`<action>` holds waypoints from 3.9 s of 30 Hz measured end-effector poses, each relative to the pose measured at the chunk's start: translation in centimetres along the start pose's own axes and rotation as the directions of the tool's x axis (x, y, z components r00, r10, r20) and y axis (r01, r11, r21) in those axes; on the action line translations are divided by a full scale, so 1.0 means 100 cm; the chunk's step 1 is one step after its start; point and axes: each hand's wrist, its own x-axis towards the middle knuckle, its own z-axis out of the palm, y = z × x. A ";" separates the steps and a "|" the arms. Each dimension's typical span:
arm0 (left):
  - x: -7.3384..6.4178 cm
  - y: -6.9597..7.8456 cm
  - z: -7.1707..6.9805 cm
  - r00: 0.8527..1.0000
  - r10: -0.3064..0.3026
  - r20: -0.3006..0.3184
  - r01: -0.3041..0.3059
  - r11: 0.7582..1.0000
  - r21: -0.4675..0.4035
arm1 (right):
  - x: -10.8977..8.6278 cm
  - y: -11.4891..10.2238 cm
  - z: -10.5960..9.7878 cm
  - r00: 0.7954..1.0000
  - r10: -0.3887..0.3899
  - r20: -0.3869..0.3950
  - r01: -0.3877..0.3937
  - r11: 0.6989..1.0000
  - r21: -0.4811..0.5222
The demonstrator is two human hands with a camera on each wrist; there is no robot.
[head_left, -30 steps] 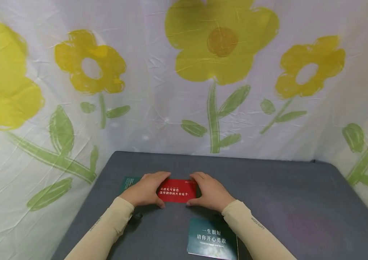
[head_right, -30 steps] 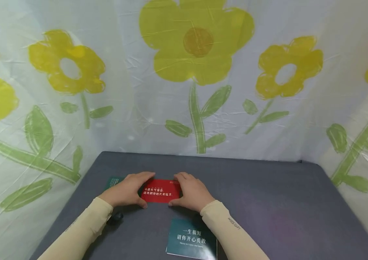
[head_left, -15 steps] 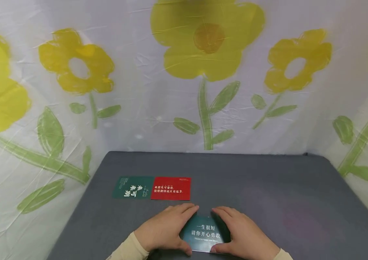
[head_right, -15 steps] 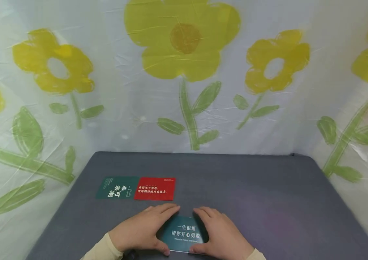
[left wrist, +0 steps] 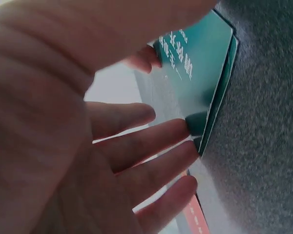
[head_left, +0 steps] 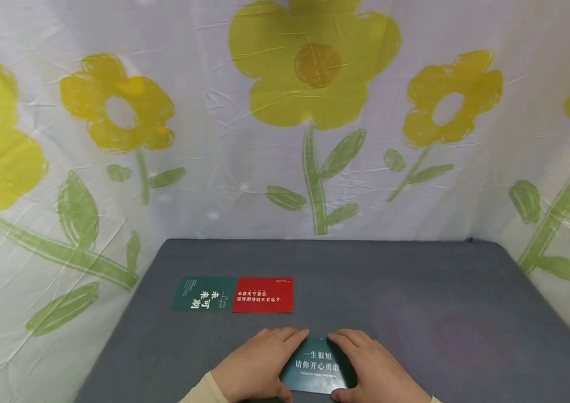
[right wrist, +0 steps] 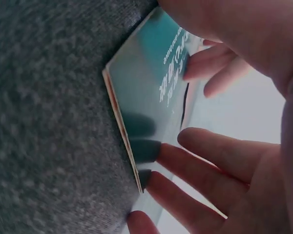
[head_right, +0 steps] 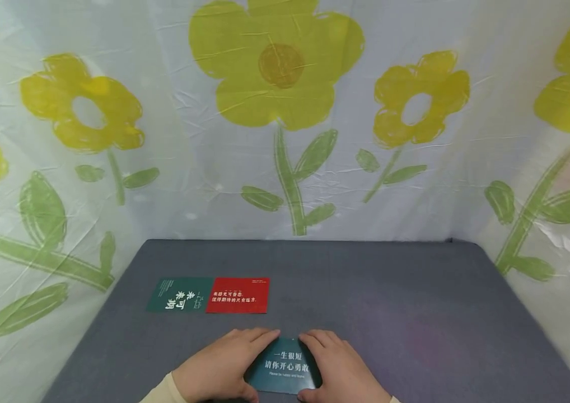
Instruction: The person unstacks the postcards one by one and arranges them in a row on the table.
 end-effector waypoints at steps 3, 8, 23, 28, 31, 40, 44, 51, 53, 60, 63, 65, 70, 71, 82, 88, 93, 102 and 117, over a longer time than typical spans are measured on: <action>0.001 0.000 0.001 1.000 -0.002 -0.009 0.002 1.000 -0.007 | 0.000 0.001 0.002 0.999 -0.023 -0.029 0.023 1.000 0.005; 0.001 -0.003 0.001 0.999 -0.005 -0.032 0.005 1.000 -0.014 | 0.000 0.002 0.003 0.999 -0.022 -0.031 0.023 0.999 0.028; 0.002 -0.014 -0.001 0.998 0.040 -0.051 -0.043 0.997 -0.064 | 0.000 0.001 0.000 0.999 -0.020 -0.041 0.022 0.999 0.048; 0.002 -0.019 -0.001 0.997 0.048 -0.058 -0.053 0.995 -0.089 | -0.001 0.001 -0.003 0.998 -0.032 -0.061 0.034 0.999 0.036; 0.004 -0.020 -0.003 0.997 0.043 -0.064 -0.050 0.992 -0.112 | 0.000 0.002 -0.005 0.996 -0.036 -0.076 0.038 0.999 0.025; 0.029 -0.025 -0.017 0.990 0.071 -0.119 -0.078 0.996 -0.051 | 0.020 0.011 -0.019 0.989 -0.031 -0.147 0.025 0.999 -0.039; 0.050 -0.032 -0.023 0.989 0.064 -0.131 -0.070 0.997 -0.040 | 0.037 0.022 -0.027 0.989 -0.008 -0.146 0.005 1.000 -0.021; 0.086 -0.045 -0.033 0.990 0.039 -0.139 -0.048 0.997 -0.065 | 0.066 0.040 -0.039 0.990 0.060 -0.126 -0.060 0.998 0.001; 0.095 -0.049 -0.035 0.991 0.028 -0.133 -0.038 0.997 -0.074 | 0.074 0.044 -0.042 0.991 0.075 -0.113 -0.074 0.997 0.010; 0.114 -0.060 -0.040 0.995 0.006 -0.103 -0.016 0.995 -0.094 | 0.092 0.058 -0.044 0.991 0.107 -0.080 -0.102 0.993 0.067; 0.115 -0.063 -0.042 0.995 -0.005 -0.099 -0.005 0.995 -0.102 | 0.096 0.061 -0.045 0.991 0.109 -0.075 -0.102 0.990 0.094; 0.115 -0.064 -0.042 0.995 -0.008 -0.097 -0.003 0.993 -0.114 | 0.097 0.062 -0.045 0.992 0.105 -0.072 -0.097 0.990 0.099; 0.112 -0.064 -0.043 0.996 0.000 -0.092 -0.014 0.989 -0.149 | 0.098 0.063 -0.046 0.992 0.108 -0.062 -0.102 0.990 0.092; 0.112 -0.064 -0.044 0.996 0.001 -0.093 -0.015 0.988 -0.153 | 0.098 0.063 -0.046 0.992 0.107 -0.062 -0.101 0.991 0.093; 0.107 -0.060 -0.048 0.997 -0.016 -0.076 0.003 0.985 -0.174 | 0.098 0.063 -0.048 0.995 0.078 -0.057 -0.074 0.994 0.080; 0.102 -0.056 -0.042 0.993 -0.021 -0.113 0.009 0.994 -0.106 | 0.095 0.064 -0.046 0.994 0.080 -0.074 -0.072 0.992 0.108; 0.082 -0.044 -0.035 0.984 -0.004 -0.175 -0.008 0.998 -0.066 | 0.077 0.058 -0.046 0.990 0.083 -0.110 -0.068 0.989 0.129; 0.028 -0.016 -0.018 0.994 0.041 -0.098 -0.049 0.996 -0.080 | 0.021 0.020 -0.037 0.991 -0.026 -0.128 0.030 0.999 0.031; 0.008 -0.001 0.000 1.000 0.022 -0.001 -0.022 0.999 -0.029 | -0.007 0.002 -0.004 1.000 -0.024 -0.014 0.024 1.000 -0.003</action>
